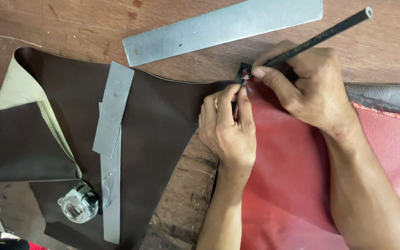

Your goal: The person marks a red piece of fabric with a pencil, then uses a ruler and a cutting tool to trim the edges. They then move to a brown piece of fabric, place a red strip on it, and use a ruler and cutting tool to trim the brown fabric along the edge of the strip.

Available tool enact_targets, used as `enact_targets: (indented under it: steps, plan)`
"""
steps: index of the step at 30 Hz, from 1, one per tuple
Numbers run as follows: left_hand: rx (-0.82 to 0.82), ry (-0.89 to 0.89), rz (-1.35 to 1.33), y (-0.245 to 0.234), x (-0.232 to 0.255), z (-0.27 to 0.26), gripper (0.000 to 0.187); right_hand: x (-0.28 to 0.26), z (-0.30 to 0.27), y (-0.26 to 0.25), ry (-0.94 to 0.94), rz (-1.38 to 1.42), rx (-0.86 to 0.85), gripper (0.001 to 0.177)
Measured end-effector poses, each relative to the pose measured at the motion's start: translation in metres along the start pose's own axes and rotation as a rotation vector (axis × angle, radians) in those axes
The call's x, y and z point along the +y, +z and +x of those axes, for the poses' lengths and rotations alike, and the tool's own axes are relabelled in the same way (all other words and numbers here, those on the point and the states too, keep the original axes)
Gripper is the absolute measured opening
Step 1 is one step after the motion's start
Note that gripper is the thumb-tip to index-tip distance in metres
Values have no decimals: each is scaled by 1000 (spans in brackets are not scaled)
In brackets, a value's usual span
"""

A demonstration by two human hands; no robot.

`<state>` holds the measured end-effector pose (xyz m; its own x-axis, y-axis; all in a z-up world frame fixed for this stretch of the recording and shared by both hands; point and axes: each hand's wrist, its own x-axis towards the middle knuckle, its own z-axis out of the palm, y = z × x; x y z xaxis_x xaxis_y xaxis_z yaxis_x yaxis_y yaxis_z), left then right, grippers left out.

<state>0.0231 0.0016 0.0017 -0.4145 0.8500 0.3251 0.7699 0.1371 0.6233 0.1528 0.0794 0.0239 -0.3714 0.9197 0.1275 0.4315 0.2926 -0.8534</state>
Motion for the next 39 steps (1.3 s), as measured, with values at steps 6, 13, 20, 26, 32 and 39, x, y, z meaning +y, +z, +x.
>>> enact_targets:
  steps: [6,13,20,26,32,39]
  plan:
    - [11,4,4,-2,1,-1,11,0,0,1,-67,-23,-8,8]
    - [-21,27,-55,-7,0,1,16,1,-3,2,-24,-53,-12,5]
    - [-28,21,-80,-6,-3,-1,16,0,-2,1,-51,-59,-21,4]
    - [-12,-3,-72,-3,-2,-3,16,-1,-1,1,-39,-48,-17,4]
    - [-11,-4,-46,-4,0,-1,14,-1,0,0,-57,-39,-18,3]
    - [-34,-13,-32,-4,0,-1,14,-7,3,-1,-107,-37,2,4]
